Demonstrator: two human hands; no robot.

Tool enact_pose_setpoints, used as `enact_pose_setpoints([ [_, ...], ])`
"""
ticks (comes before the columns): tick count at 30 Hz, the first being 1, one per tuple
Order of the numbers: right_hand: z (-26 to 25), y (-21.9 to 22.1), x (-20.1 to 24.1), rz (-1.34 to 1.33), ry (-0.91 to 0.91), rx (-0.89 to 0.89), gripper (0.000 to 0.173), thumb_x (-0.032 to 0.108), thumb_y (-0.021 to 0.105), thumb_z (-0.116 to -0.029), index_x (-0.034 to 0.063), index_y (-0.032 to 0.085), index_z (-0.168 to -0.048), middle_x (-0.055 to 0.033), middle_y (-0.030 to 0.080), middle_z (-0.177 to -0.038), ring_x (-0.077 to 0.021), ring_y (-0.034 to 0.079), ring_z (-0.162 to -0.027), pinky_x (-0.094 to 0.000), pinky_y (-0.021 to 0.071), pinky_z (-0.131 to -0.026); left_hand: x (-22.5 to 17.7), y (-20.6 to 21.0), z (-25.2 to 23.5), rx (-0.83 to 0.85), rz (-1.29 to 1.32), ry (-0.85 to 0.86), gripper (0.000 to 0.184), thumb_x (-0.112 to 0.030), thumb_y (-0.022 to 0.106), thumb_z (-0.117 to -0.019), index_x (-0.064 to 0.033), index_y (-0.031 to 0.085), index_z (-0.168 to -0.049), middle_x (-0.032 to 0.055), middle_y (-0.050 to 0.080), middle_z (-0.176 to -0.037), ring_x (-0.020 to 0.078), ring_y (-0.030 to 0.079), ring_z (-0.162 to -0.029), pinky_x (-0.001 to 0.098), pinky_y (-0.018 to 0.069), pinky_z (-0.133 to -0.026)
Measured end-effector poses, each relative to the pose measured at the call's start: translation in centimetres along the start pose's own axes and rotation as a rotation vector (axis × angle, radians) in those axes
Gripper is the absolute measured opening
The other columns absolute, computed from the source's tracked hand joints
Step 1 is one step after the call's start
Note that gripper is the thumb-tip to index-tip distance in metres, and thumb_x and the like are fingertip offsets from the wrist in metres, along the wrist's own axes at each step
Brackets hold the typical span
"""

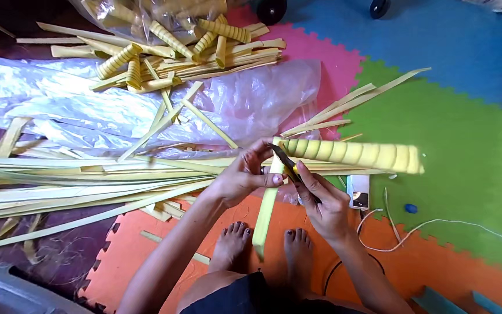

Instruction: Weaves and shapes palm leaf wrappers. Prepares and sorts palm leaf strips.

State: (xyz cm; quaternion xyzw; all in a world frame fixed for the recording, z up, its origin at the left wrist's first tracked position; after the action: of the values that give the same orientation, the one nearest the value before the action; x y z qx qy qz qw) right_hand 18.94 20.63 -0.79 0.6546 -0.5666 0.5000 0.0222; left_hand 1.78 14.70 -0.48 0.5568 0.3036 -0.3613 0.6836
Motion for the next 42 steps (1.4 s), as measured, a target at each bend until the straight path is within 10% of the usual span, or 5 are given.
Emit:
enact_pose_setpoints([
  [19,0.8,-0.3,0.2,0.071,-0.011,-0.002,0.03,0.009,0.063,-0.0994,0.0044,0.071,-0.128,-0.0133,0.074,-0.104,-0.008,0.07,-0.085,-0.0171,0.0564,-0.078,1.6,1.9,0.0,0.179,0.069,-0.062,0.082,0.006,0.072,-0.0779,-0.0212,0.039,-0.148,0.0005,0.059,-0.131,0.0059,0.068,-0.085,0.0231,0.0604,-0.073],
  [28,6.0,2.0,-3.6,-0.045,0.205,0.111,0.03,0.017,0.061,-0.1,0.0056,0.073,-0.125,-0.011,0.074,-0.106,-0.0077,0.07,-0.087,-0.0218,0.0591,-0.079,-13.5,-12.4,-4.4,-0.54,-1.575,0.208,0.084,0.015,0.072,-0.0798,0.0032,0.037,-0.155,0.0271,0.035,-0.159,0.0389,0.065,-0.112,0.0499,0.0567,-0.088],
  [31,10.9,7.3,-6.7,0.047,0.261,0.404,0.027,0.022,0.065,-0.0955,0.0191,0.078,-0.119,-0.0139,0.071,-0.111,-0.0247,0.07,-0.096,-0.0409,0.0594,-0.084,-8.6,-13.3,-4.6,-0.276,-1.745,-0.063,0.058,0.018,0.072,-0.0785,0.006,0.06,-0.134,0.0294,0.056,-0.138,0.0486,0.055,-0.127,0.0611,0.0447,-0.106],
  [36,15.6,10.6,-9.4,0.241,0.224,0.642,0.037,0.011,0.07,-0.0901,0.0275,0.077,-0.122,-0.0216,0.069,-0.117,-0.0444,0.065,-0.108,-0.0623,0.0514,-0.091,6.6,-8.6,3.4,-0.019,-1.383,-0.432,0.04,0.007,0.08,-0.0773,0.0036,0.068,-0.116,0.0229,0.07,-0.099,0.039,0.069,-0.092,0.0557,0.0558,-0.083],
  [42,16.5,10.7,-9.5,0.275,0.157,0.607,0.038,0.014,0.068,-0.0905,0.0264,0.076,-0.125,-0.0201,0.069,-0.121,-0.0433,0.066,-0.107,-0.06,0.0521,-0.092,15.0,-9.0,6.6,-0.167,-1.178,-0.621,0.045,-0.011,0.071,-0.0955,0.0078,0.057,-0.134,0.0296,0.058,-0.131,0.0433,0.059,-0.122,0.0552,0.0477,-0.104],
])
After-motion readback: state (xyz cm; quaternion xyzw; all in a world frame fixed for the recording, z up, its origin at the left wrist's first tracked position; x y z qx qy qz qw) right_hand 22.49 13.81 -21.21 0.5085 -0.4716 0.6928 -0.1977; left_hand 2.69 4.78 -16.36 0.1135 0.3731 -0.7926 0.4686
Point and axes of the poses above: each hand's wrist, its own z-axis away from the middle knuckle, its own y-axis out of the palm, x = y × z, the point moved 5 cm from there along -z, towards the middle knuckle
